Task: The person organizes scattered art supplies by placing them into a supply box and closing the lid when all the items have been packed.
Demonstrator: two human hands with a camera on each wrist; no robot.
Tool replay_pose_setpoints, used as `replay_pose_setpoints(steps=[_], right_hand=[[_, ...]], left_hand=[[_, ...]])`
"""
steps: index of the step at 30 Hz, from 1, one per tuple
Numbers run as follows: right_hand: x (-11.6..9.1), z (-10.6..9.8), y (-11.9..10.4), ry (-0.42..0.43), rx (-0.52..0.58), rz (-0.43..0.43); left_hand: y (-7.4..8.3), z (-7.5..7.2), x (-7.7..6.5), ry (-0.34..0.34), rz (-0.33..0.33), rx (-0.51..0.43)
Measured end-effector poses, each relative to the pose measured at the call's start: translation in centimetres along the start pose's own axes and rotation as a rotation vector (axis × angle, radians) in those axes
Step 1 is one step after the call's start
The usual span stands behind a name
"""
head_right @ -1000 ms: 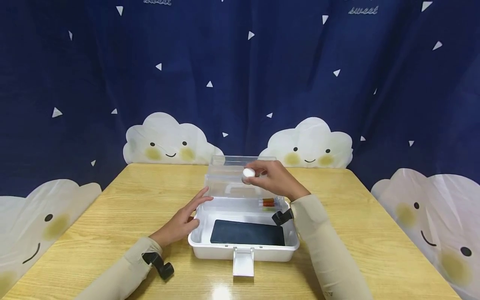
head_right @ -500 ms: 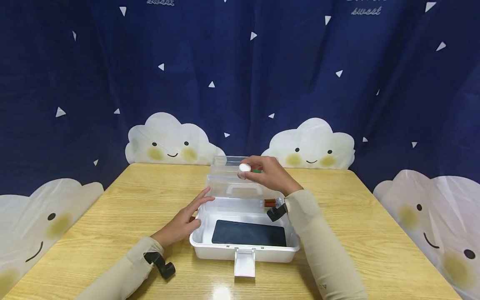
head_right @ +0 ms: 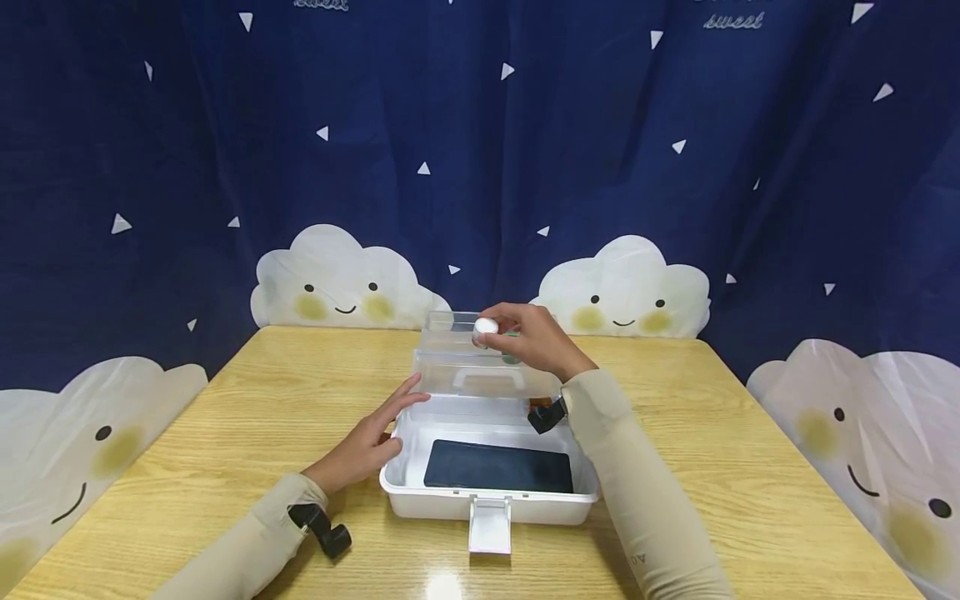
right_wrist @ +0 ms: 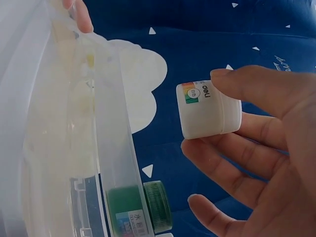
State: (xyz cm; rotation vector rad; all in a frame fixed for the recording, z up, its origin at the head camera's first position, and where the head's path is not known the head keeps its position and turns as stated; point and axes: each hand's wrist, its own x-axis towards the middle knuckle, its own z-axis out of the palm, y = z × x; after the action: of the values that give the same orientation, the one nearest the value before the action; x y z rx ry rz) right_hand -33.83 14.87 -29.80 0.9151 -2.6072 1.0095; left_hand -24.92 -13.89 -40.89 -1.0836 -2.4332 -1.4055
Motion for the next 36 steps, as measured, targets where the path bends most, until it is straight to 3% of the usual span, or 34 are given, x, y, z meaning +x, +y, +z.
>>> replay_pose_setpoints(steps=[10,36], right_hand=[[0.8,0.3,0.1,-0.005,-0.004,0.061],[1.4,1.7,1.2,-0.070,-0.049,0.107]], left_hand=[[-0.3,0.0,0.0,0.007,0.015,-0.001],[0.0,-0.2,0.0,-0.018,0.003,-0.015]])
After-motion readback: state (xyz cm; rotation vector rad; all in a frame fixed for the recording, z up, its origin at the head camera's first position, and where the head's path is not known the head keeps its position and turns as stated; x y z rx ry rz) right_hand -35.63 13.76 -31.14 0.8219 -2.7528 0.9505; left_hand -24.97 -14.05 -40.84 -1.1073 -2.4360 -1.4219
